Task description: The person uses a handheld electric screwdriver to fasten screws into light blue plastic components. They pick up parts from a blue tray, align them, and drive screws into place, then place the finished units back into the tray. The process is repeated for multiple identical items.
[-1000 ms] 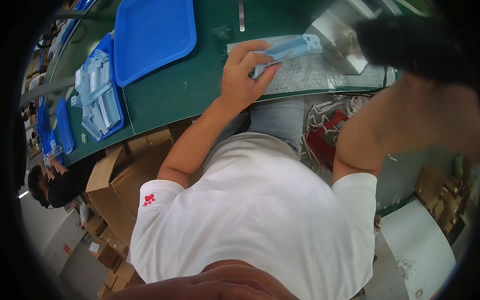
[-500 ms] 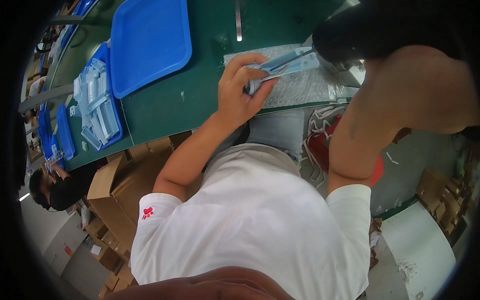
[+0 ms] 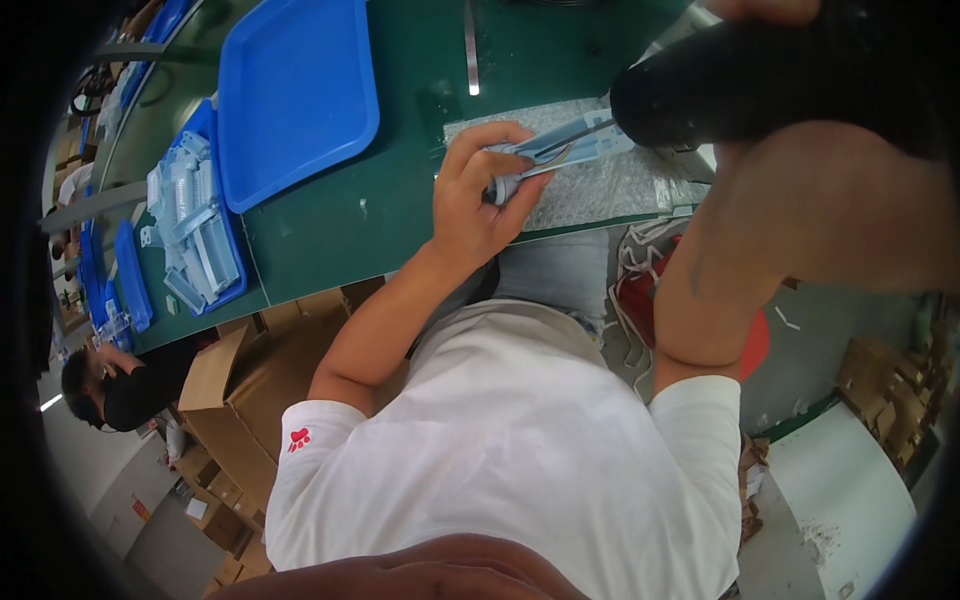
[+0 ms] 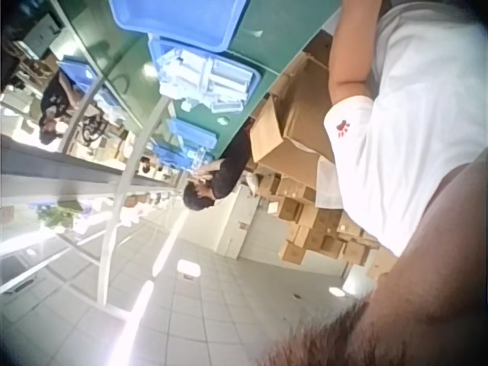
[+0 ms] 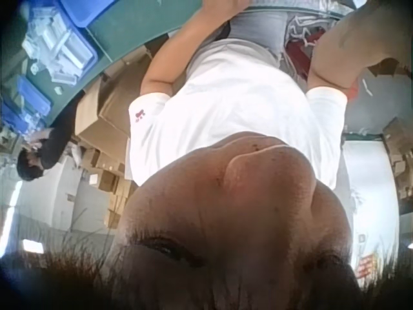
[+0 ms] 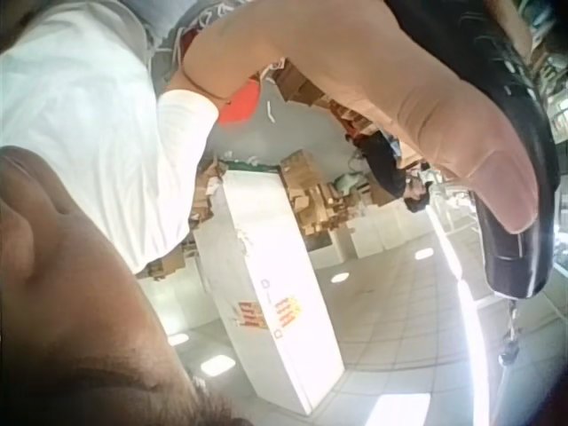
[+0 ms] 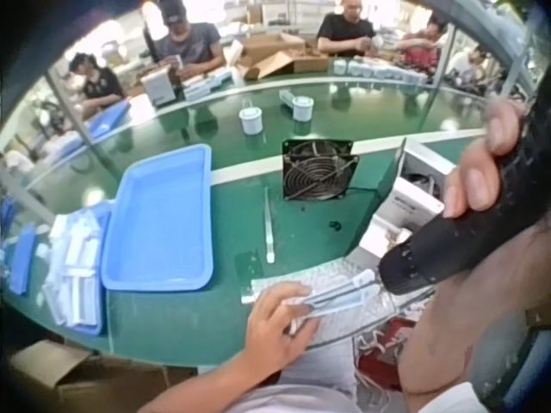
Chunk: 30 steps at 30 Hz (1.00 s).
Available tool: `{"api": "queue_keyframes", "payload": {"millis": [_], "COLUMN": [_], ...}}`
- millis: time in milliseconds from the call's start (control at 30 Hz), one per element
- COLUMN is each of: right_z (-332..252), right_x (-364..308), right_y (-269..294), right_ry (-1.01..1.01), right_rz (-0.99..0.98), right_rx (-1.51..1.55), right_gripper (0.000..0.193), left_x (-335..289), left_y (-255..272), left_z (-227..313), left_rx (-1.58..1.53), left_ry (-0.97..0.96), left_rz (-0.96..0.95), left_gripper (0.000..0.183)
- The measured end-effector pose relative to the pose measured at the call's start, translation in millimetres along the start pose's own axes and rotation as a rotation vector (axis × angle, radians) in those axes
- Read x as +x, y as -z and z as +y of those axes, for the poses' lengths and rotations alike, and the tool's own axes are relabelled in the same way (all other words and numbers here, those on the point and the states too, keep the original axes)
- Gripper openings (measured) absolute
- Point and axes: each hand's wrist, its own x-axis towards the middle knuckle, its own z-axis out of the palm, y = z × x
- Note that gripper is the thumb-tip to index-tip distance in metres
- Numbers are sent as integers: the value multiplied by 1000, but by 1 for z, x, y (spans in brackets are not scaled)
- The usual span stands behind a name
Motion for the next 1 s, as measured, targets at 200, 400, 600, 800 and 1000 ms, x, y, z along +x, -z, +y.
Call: {"api": "queue_keyframes", "payload": {"millis": [200, 400, 600, 800, 1000], "right_z": [-3, 15, 17, -36, -37], "right_x": [-11, -24, -21, 27, 7], "right_y": [6, 1, -52, 43, 37], "right_ry": [86, 105, 59, 246, 261], "right_rz": [-39, 4, 4, -215, -55], "right_rx": [-50, -59, 19, 635, 43], "right_gripper": [70, 79, 78, 74, 58], "left_x": [-3, -1, 7, 29, 140], "left_y": [3, 1, 7, 58, 119], "left_z": [2, 4, 8, 16, -41], "left_rx": [-10, -47, -17, 17, 253], "left_ry": [16, 33, 23, 173, 279], "left_rz": [-16, -21, -36, -312, -168], "left_gripper": [29, 29, 30, 52, 61]}}
